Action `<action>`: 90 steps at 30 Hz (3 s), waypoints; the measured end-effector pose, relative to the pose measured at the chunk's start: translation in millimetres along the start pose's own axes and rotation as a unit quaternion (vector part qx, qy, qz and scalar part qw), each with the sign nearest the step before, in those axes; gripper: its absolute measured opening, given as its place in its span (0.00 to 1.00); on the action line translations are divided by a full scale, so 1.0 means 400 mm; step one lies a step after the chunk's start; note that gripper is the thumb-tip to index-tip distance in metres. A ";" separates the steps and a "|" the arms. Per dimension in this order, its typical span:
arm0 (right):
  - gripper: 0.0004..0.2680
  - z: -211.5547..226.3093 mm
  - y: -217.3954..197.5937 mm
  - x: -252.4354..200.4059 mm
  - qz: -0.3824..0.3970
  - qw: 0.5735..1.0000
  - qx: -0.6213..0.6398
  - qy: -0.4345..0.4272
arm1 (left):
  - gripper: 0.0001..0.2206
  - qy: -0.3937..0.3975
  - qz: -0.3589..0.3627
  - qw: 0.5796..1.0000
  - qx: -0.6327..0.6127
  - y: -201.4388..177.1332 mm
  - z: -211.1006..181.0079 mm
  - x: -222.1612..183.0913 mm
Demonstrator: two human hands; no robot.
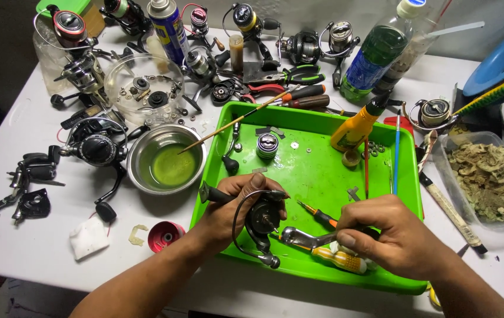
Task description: Assembling and lubricating the internal components of a fishing reel on a workbench.
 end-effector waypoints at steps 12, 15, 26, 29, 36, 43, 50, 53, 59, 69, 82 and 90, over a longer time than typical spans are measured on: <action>0.16 -0.022 0.000 -0.005 -0.004 0.999 -0.026 0.026 | 0.23 0.015 0.016 1.000 -0.007 0.006 0.000 0.000; 0.16 -0.023 0.000 -0.006 -0.004 0.999 -0.019 0.029 | 0.23 0.028 0.028 0.999 0.002 0.010 -0.006 -0.002; 0.14 -0.049 -0.013 -0.006 -0.022 0.999 -0.034 0.029 | 0.24 0.011 -0.002 1.000 -0.022 0.003 -0.006 0.001; 0.14 -0.069 -0.012 -0.004 -0.021 0.998 -0.037 0.039 | 0.22 -0.019 -0.026 0.998 -0.053 -0.008 0.012 0.006; 0.15 -0.117 -0.003 -0.011 -0.025 0.997 -0.020 0.076 | 0.20 -0.001 -0.018 0.994 -0.108 -0.011 0.013 0.012; 0.16 -0.128 0.004 -0.016 -0.015 0.996 -0.023 0.085 | 0.20 -0.005 -0.034 0.997 -0.063 -0.014 0.002 0.010; 0.15 -0.114 -0.036 -0.019 -0.038 0.993 -0.073 0.089 | 0.16 0.026 -0.059 0.998 0.016 -0.033 -0.028 0.015; 0.15 -0.117 -0.035 0.007 -0.018 0.991 -0.089 0.097 | 0.16 0.027 -0.055 0.998 0.025 -0.032 -0.045 0.010; 0.15 -0.131 -0.038 0.043 0.007 0.992 -0.079 0.094 | 0.15 0.037 -0.088 0.995 0.033 -0.064 -0.045 0.019; 0.16 -0.164 -0.035 0.091 0.032 0.989 -0.092 0.111 | 0.16 0.075 -0.140 0.982 0.098 -0.108 -0.086 0.020; 0.07 -0.302 -0.038 0.033 0.068 0.928 -0.146 0.335 | 0.20 0.042 -0.178 0.983 -0.012 -0.136 -0.063 0.024; 0.10 -0.365 0.045 0.017 0.222 0.864 -0.313 0.325 | 0.23 0.057 -0.139 0.988 -0.028 -0.120 -0.055 0.025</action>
Point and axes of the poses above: each hand's wrist, its own x-axis towards the middle knuckle, its own y-axis out of the palm, z = x × y, the point moved 10 cm from there along x, towards the middle knuckle, and after that the axes turned 4 degrees about -y, right-handed, at the moved point
